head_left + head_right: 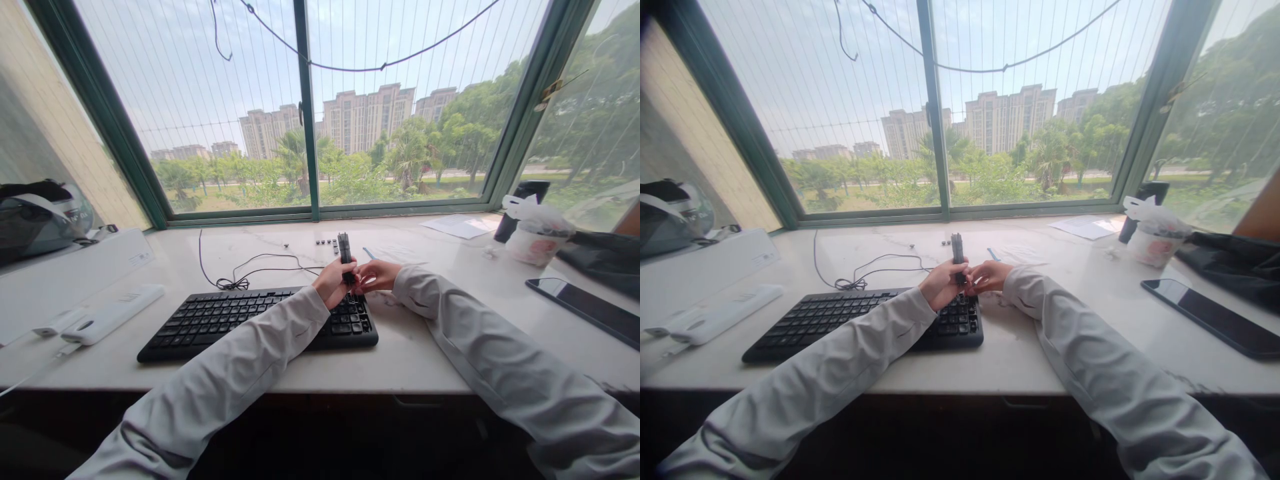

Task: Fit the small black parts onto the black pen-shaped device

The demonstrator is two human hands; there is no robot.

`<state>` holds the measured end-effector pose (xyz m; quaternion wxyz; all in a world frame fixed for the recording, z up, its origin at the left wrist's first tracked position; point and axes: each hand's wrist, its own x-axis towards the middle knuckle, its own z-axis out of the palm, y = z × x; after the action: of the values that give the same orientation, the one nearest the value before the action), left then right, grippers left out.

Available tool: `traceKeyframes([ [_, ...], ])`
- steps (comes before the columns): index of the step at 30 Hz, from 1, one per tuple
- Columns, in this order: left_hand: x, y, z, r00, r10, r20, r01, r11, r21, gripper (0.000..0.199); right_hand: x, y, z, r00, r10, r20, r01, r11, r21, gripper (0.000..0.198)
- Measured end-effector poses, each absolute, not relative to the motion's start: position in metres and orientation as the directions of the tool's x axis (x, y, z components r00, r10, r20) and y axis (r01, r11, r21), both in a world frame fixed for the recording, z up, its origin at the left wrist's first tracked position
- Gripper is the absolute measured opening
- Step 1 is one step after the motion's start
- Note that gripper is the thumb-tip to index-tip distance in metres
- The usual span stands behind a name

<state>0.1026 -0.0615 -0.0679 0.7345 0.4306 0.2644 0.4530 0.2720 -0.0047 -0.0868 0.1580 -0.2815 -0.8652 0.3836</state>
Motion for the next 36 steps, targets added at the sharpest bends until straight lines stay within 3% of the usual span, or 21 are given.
traceKeyframes([
  [7,0.102,-0.06,-0.071,0.495,0.868,0.034,-0.479,0.24,0.844,0.011,0.275,-0.003,-0.089,-0.775,0.628,0.073,0.412,0.59,-0.694,0.043],
  [16,0.102,-0.062,-0.069,0.485,0.874,0.017,-0.41,0.21,0.888,0.013,0.278,0.001,-0.091,-0.767,0.632,0.109,0.413,0.617,-0.669,0.045],
  [26,0.095,-0.058,-0.066,0.533,0.845,0.037,-0.355,0.184,0.917,0.009,0.275,-0.006,-0.08,-0.824,0.565,0.039,0.405,0.636,-0.657,0.043],
  [36,0.094,-0.058,-0.067,0.565,0.825,0.03,-0.394,0.237,0.888,0.006,0.273,-0.008,-0.079,-0.807,0.591,0.001,0.44,0.601,-0.667,0.044],
])
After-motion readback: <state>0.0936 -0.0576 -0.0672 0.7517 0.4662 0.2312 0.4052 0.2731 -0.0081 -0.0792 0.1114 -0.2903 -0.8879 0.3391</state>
